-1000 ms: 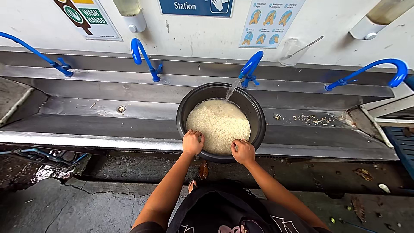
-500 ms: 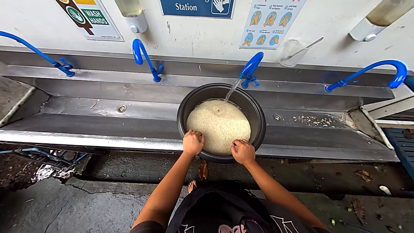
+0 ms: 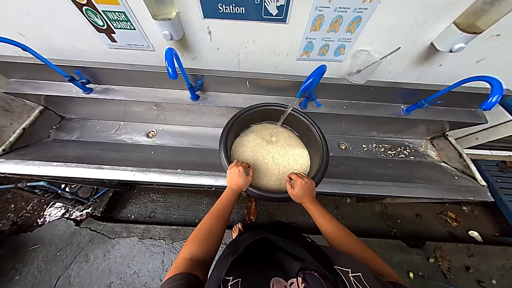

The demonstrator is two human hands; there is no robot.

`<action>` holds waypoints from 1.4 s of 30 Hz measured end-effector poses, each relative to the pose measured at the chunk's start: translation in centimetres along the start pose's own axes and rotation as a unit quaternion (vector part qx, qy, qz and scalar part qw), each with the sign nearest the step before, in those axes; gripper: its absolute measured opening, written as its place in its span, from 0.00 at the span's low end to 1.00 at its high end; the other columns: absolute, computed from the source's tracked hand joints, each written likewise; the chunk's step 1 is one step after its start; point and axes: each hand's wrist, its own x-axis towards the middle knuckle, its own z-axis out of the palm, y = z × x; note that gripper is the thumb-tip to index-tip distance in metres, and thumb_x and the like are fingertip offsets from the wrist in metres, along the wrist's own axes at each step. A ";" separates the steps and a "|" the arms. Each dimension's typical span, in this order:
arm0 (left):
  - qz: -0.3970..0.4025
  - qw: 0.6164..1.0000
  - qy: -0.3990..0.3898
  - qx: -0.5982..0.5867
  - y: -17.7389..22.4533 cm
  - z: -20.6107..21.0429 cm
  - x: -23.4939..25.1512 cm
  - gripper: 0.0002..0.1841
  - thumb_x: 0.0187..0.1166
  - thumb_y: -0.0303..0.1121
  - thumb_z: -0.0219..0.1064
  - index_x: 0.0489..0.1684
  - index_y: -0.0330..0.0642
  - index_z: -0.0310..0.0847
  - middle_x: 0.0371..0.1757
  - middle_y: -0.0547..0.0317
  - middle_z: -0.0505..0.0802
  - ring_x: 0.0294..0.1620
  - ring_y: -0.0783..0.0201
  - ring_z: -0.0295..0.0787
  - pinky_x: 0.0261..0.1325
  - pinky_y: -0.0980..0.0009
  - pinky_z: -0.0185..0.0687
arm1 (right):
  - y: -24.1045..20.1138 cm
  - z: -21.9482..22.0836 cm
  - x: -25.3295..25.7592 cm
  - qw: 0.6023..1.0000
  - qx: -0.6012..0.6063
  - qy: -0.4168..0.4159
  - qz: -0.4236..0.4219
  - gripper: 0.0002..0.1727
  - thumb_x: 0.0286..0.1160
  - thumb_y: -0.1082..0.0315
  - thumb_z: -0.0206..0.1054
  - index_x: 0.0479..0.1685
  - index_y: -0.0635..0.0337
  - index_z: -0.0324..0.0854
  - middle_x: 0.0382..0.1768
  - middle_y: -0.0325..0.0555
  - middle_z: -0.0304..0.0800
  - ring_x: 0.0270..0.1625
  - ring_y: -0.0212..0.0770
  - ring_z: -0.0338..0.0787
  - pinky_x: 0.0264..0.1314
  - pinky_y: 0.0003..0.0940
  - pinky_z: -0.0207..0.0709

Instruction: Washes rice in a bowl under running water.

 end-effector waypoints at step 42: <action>0.006 1.000 -0.001 -0.001 0.0 -0.1 -0.1 0.24 0.87 0.45 0.51 0.56 0.40 0.92 0.60 0.48 0.95 0.71 0.48 0.85 0.78 0.51 0.71 | 0.1 0.1 -0.1 1.000 -0.009 0.003 -0.004 0.20 0.75 0.57 0.56 0.32 0.58 0.91 0.32 0.49 0.96 0.43 0.53 0.95 0.45 0.51 0.84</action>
